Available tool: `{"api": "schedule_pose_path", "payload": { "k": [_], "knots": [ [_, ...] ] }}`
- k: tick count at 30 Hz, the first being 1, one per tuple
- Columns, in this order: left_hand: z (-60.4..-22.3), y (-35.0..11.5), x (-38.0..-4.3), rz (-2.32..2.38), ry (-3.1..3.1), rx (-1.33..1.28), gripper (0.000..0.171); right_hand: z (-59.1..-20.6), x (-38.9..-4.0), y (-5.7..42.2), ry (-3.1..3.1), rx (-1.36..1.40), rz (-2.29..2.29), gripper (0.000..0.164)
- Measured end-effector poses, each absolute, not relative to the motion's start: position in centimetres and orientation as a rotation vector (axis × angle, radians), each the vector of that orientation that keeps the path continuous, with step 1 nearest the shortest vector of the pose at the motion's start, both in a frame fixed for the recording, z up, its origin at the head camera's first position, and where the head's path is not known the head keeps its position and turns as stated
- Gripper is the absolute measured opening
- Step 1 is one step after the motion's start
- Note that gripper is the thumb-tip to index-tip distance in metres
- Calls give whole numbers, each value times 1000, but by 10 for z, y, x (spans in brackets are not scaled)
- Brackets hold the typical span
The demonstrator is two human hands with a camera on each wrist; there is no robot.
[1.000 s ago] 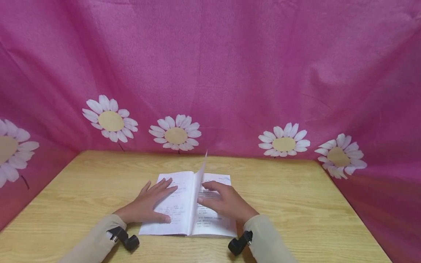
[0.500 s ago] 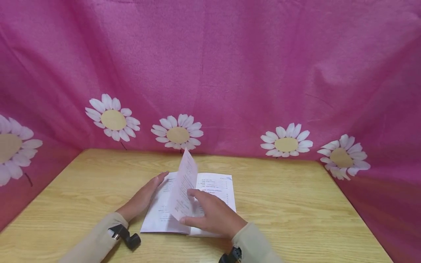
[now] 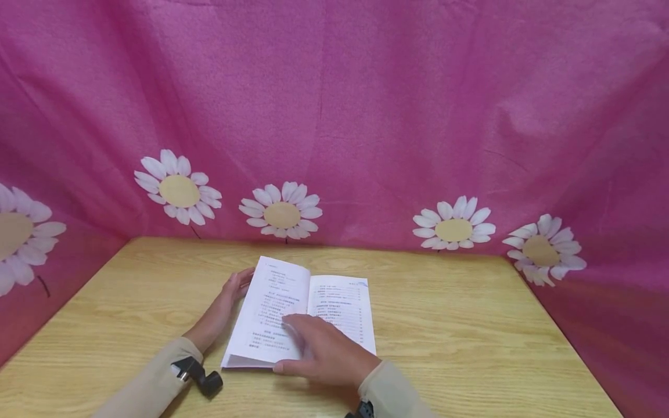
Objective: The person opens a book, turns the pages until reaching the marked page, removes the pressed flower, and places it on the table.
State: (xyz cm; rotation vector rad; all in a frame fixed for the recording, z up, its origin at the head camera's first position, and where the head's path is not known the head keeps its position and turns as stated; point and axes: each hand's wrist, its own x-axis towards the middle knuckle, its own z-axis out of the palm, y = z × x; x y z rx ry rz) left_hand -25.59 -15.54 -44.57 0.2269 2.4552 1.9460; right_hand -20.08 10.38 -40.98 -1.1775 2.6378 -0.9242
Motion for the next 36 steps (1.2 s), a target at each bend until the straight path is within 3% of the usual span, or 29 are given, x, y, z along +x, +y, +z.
{"api": "schedule_pose_path", "payload": {
  "k": [7, 14, 25, 36],
  "knots": [
    [-444, -156, -253, 1885, 2495, 226, 67, -417, -201, 100, 2639, -1345, -819, 67],
    [-444, -154, -254, 1786, 2554, 254, 60, -422, -198, 99, 2729, -1375, -599, 71],
    [-451, -158, -252, 1193, 2862, 870, 74, -422, -196, 100, 2764, -1429, -474, 72],
    [-453, -157, -249, 837, 2856, 945, 73, -422, -196, 98, 2751, -1425, -529, 68]
  ]
}}
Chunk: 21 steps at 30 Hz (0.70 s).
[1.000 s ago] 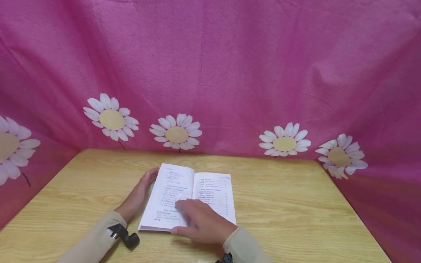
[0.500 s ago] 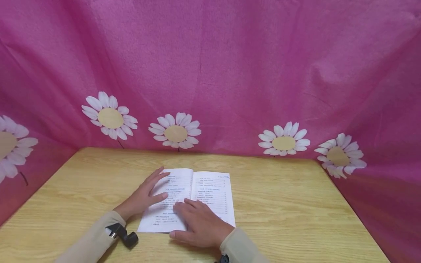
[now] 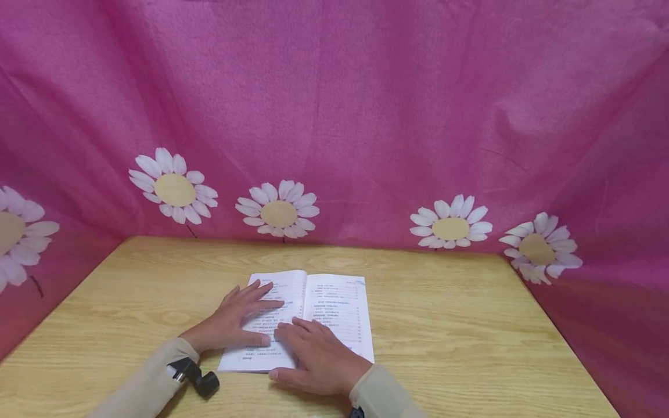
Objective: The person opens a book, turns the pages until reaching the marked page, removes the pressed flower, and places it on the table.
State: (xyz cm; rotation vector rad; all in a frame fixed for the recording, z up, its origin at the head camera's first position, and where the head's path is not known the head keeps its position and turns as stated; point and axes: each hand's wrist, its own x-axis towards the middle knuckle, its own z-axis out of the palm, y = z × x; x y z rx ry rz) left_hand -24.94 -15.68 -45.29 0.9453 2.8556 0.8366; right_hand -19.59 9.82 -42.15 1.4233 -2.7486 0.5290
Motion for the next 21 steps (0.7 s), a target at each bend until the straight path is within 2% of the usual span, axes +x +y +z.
{"api": "schedule_pose_path", "payload": {
  "k": [14, 21],
  "knots": [
    [-453, -155, -252, 727, 2886, 982, 76, -410, -208, 113, -2876, 1254, 829, 72],
    [-453, -154, -251, 709, 2888, 930, 78, -398, -229, 148, -2953, 958, 895, 89]
  ]
}}
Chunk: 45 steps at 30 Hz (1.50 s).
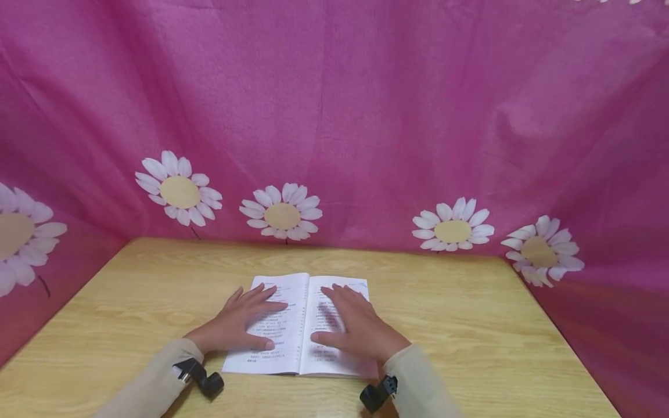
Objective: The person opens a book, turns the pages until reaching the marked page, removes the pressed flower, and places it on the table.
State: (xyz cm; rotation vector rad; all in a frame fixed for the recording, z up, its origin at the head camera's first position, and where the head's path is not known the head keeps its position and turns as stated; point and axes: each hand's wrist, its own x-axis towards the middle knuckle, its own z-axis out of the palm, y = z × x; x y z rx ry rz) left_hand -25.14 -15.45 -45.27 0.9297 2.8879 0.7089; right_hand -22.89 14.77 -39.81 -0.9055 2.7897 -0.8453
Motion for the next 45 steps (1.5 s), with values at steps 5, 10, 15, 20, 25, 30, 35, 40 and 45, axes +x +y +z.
{"api": "schedule_pose_path", "payload": {
  "k": [5, 10, 15, 20, 25, 30, 35, 40, 45],
  "knots": [
    [-451, -157, -250, 716, 2883, 920, 77, -396, -245, 165, 2792, -690, -878, 103],
    [-450, -159, -253, 724, 2886, 912, 78, -399, -261, 172, 2766, -583, -858, 113],
    [-454, -157, -253, 740, 2872, 933, 78, -402, -266, 176, 2783, -466, -758, 117],
    [-454, -155, -252, 723, 2872, 929, 77, -407, -265, 180, 2784, -422, -758, 118],
    [-450, -155, -250, 745, 2861, 924, 77, -411, -264, 179, 2768, -401, -746, 116],
    [-451, -155, -249, 748, 2860, 922, 78, -414, -264, 178, 2778, -411, -716, 114],
    [-452, -156, -250, 710, 2866, 908, 78, -416, -265, 177, 2803, -418, -662, 117],
    [-450, -155, -250, 704, 2868, 900, 78, -417, -267, 175, 2804, -438, -704, 117],
    [-450, -155, -250, 697, 2864, 900, 79, -416, -268, 173, 2720, -451, -934, 117]
  ]
}}
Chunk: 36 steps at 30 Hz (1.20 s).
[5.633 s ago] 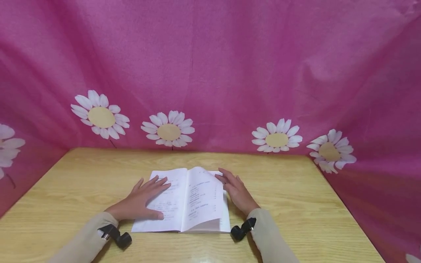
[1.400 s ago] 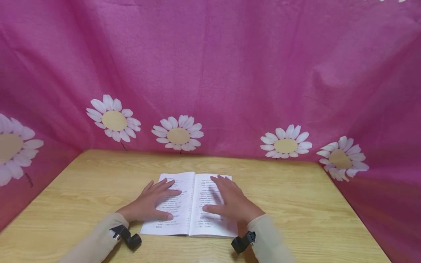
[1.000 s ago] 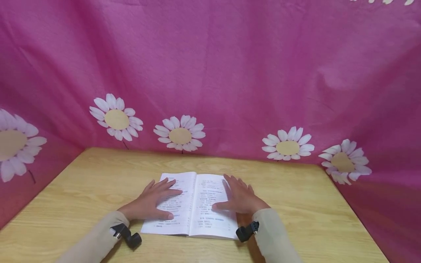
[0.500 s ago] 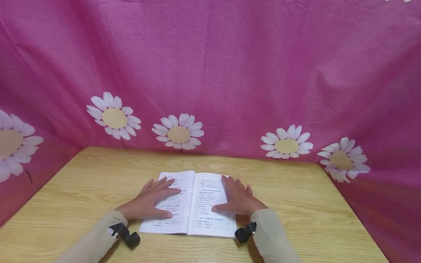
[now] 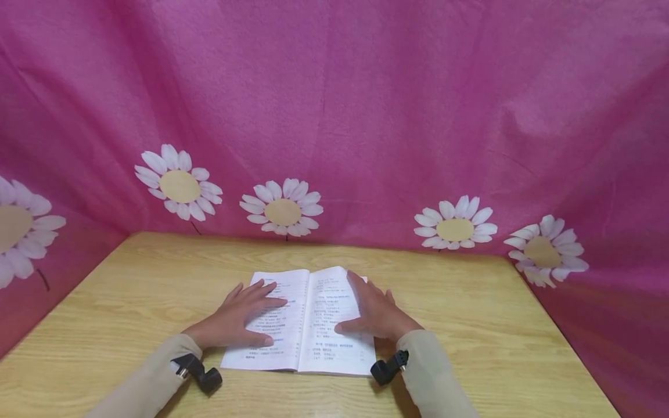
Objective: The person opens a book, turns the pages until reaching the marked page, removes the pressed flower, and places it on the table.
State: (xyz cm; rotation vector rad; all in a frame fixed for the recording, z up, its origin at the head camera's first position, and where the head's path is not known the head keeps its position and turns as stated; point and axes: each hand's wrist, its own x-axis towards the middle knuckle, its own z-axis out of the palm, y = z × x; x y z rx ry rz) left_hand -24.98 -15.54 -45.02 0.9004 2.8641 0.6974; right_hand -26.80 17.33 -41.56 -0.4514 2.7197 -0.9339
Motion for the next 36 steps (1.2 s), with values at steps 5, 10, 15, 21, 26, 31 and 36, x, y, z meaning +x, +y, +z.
{"api": "schedule_pose_path", "payload": {
  "k": [5, 10, 15, 21, 26, 31, 36],
  "knots": [
    [-450, -155, -251, 708, 2865, 907, 79, -413, -268, 174, 2610, -424, -1186, 115],
    [-450, -155, -250, 706, 2862, 903, 79, -408, -268, 174, 2515, -423, -1409, 107],
    [-453, -156, -249, 706, 2868, 901, 79, -402, -268, 174, 2437, -313, -1594, 86],
    [-454, -157, -249, 721, 2869, 914, 78, -397, -270, 178, 2391, -213, -1726, 60],
    [-454, -156, -250, 721, 2869, 915, 78, -395, -271, 180, 2317, -235, -1804, 51],
    [-455, -157, -251, 733, 2875, 941, 77, -396, -270, 180, 2284, -343, -1835, 64],
    [-455, -156, -252, 704, 2883, 928, 78, -393, -269, 178, 2317, -334, -1786, 79]
  ]
}}
